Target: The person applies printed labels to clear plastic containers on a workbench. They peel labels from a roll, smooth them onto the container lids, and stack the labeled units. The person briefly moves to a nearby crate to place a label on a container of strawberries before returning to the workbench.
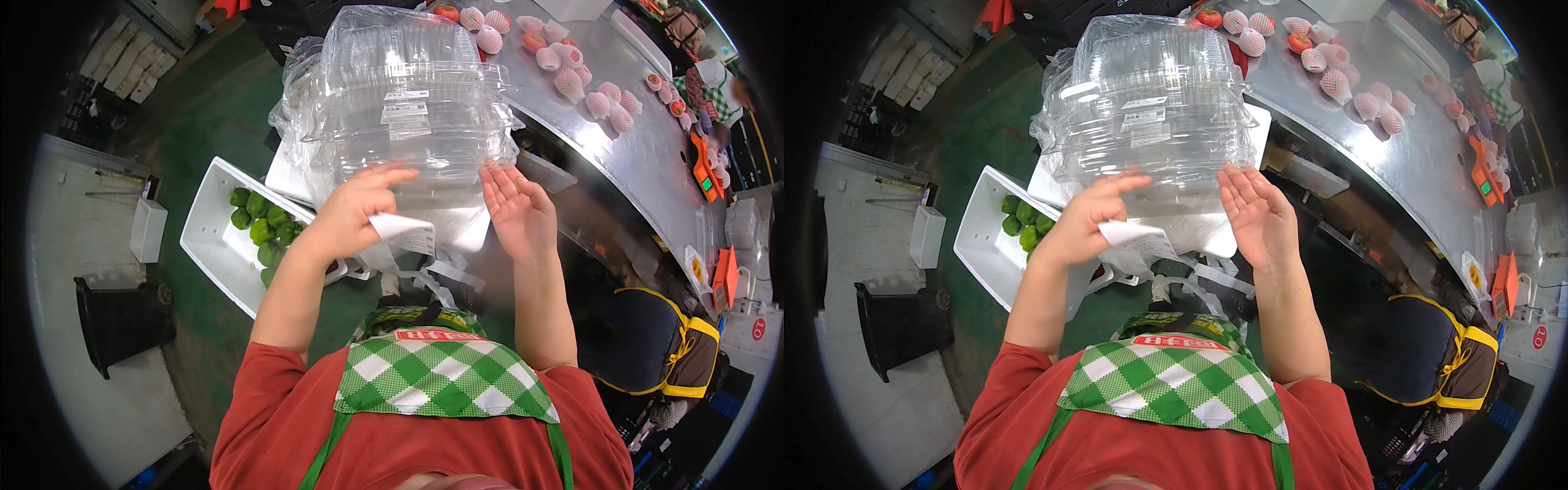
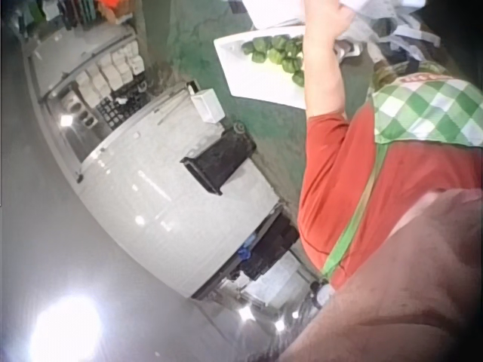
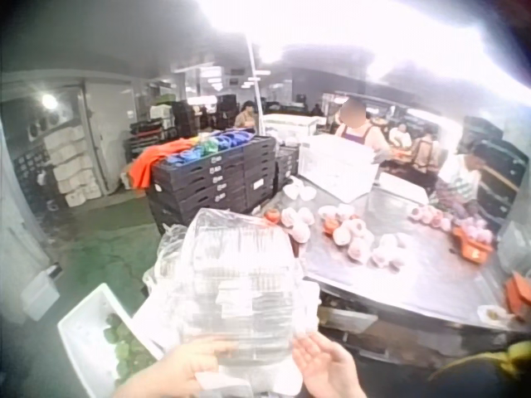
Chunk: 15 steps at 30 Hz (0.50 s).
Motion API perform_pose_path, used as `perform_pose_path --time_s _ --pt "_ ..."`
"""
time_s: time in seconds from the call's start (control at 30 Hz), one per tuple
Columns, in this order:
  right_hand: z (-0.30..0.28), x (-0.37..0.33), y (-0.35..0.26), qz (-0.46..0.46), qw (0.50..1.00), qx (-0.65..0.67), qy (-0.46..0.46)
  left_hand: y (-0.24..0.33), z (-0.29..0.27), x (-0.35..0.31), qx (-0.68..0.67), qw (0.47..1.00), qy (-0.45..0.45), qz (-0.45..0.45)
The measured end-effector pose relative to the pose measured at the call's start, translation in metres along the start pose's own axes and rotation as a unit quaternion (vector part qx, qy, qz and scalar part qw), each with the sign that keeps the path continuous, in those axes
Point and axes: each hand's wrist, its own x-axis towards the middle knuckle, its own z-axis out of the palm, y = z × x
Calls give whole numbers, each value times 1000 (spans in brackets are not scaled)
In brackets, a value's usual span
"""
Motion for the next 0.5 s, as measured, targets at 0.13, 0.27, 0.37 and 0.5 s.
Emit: perform_pose_path --time_s 0.13,0.27,0.37,0.5 --pt "11 10 0 16 998 -41 -53 9 23 -5 11 998 -15 58" --pt "36 24 0 -25 985 -120 -121 -10 24 11 137 986 72 67" --pt "48 28 8 -71 949 -280 -127 -2 24 17 260 955 108 91" --pt "36 35 9 -50 868 -449 -205 -11 26 0 298 937 166 70"
